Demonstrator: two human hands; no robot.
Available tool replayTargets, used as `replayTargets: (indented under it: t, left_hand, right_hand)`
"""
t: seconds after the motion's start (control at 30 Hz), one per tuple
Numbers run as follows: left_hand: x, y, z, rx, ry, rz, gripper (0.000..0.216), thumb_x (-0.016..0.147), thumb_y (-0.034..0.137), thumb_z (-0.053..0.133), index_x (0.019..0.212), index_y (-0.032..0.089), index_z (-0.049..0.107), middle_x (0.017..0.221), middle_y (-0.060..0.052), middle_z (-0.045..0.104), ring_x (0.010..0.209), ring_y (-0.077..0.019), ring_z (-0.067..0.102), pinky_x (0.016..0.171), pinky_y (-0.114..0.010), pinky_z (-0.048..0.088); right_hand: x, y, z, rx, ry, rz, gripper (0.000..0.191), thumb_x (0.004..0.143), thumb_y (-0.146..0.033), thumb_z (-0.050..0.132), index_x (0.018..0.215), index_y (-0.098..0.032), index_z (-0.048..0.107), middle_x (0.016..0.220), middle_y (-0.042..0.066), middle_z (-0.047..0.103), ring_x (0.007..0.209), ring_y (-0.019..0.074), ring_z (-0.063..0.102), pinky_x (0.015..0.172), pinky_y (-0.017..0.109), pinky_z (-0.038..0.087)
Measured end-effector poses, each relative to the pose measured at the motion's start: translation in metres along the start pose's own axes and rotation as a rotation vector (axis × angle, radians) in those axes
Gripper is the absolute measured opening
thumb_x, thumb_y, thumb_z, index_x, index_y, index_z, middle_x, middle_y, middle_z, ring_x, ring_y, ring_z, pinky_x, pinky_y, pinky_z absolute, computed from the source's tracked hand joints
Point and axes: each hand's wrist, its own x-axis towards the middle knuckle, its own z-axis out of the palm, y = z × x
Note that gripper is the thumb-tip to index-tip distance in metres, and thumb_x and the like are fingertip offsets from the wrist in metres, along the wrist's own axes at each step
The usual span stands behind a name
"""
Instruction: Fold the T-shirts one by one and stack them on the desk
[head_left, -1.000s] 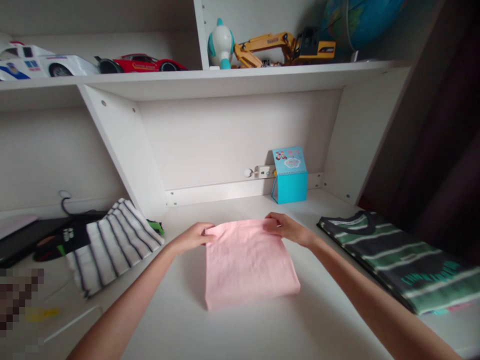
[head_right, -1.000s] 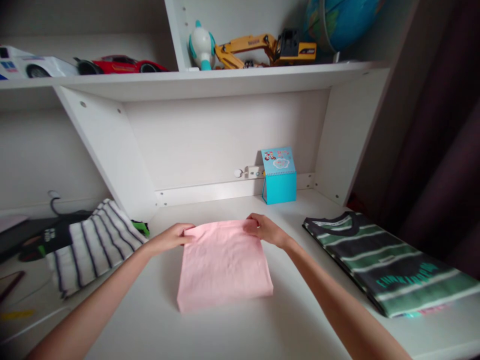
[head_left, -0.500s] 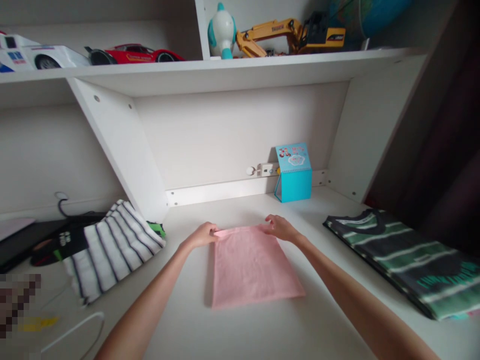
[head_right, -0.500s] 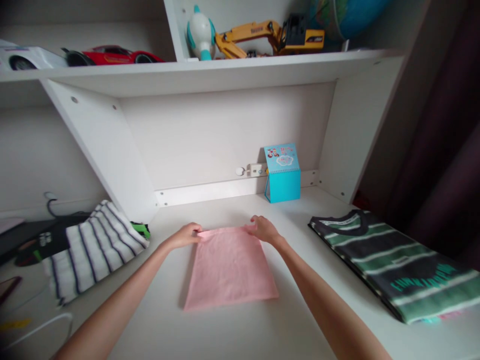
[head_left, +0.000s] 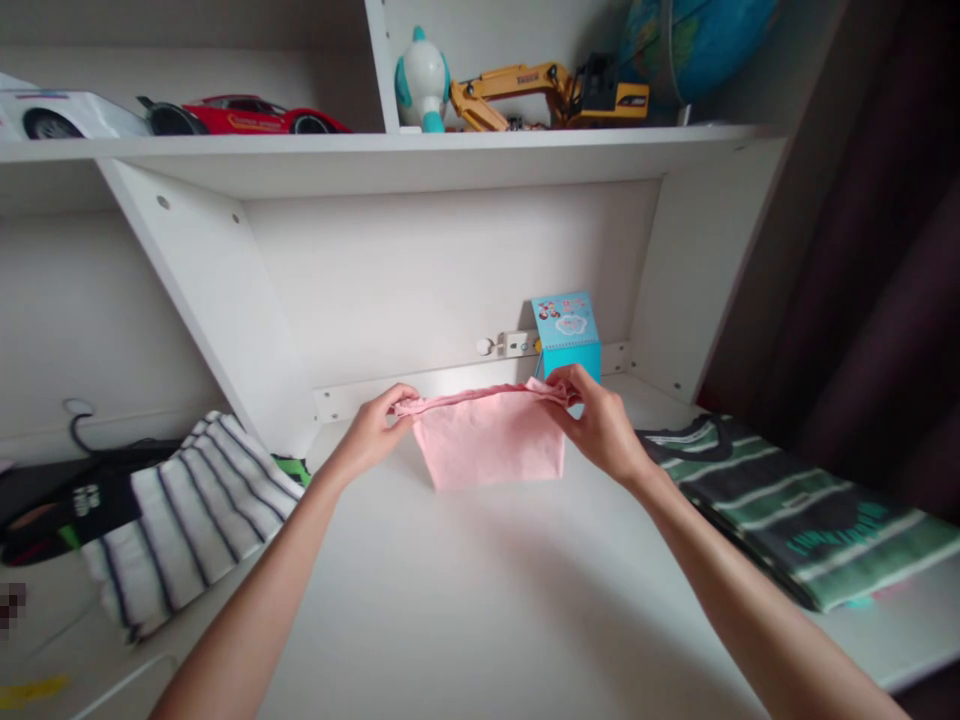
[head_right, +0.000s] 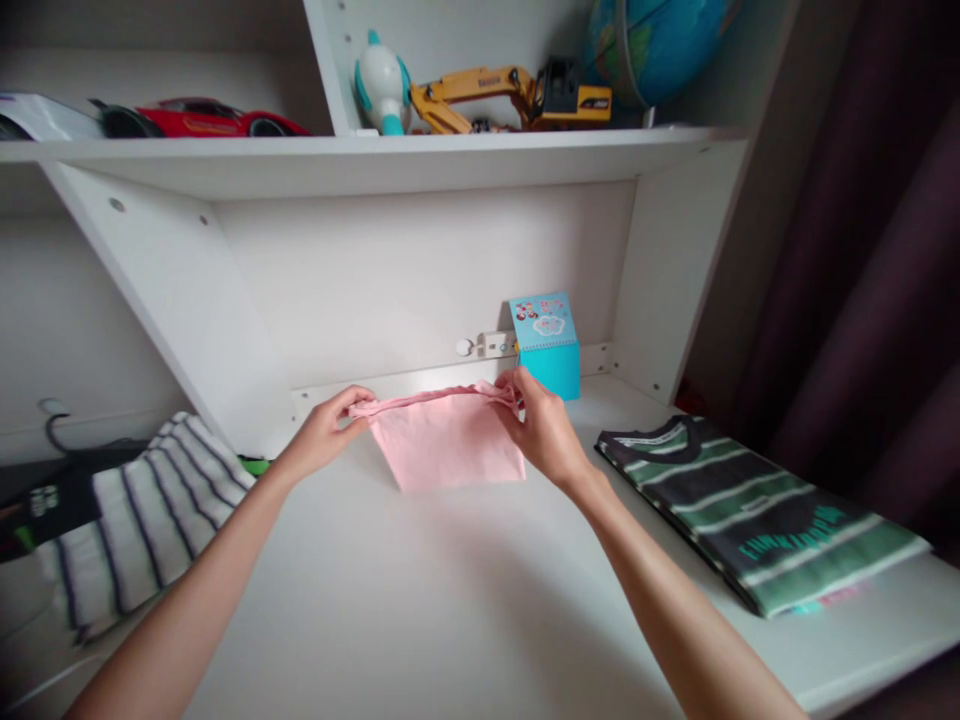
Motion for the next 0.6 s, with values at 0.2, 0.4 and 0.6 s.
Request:
replayTargets:
  t: [0.2, 0.4, 0.6]
  left_hand:
    - [-0.028, -0.015, 0.003, 0.118, -0.336, -0.022, 0.024, 0.078, 0.018, 0.051, 0.101, 0.018, 0.060, 0.104, -0.005, 0.067, 0.100, -0.0209, 0.060, 0.091, -0.030, 0.043]
    - [-0.074, 0.033, 0.056, 0.145, -0.521, 0.103, 0.036, 0.087, 0.015, 0.044, 0.119, 0.020, 0.060, 0.129, -0.007, 0.058, 0.122, -0.0208, 0.049, 0.105, -0.031, 0.035]
    - [-0.110, 0.089, 0.096, 0.082, -0.687, 0.315, 0.028, 0.089, 0.031, 0.055, 0.115, 0.025, 0.059, 0.110, -0.006, 0.067, 0.106, -0.0232, 0.059, 0.102, -0.040, 0.036]
  right_hand:
    - [-0.071, -0.043, -0.027, 0.079, -0.436, -0.399, 0.017, 0.092, -0.030, 0.051, 0.105, -0.020, 0.055, 0.092, 0.007, 0.066, 0.079, 0.0181, 0.063, 0.071, 0.028, 0.049]
    - [-0.067, 0.002, 0.006, 0.039, -0.596, -0.255, 0.028, 0.098, -0.026, 0.039, 0.115, -0.020, 0.061, 0.114, 0.007, 0.067, 0.102, 0.0178, 0.064, 0.090, 0.030, 0.049]
    - [-0.066, 0.059, 0.052, -0.143, -0.574, -0.224, 0.032, 0.093, -0.020, 0.045, 0.121, -0.018, 0.062, 0.124, 0.010, 0.065, 0.114, 0.0232, 0.060, 0.098, 0.037, 0.048]
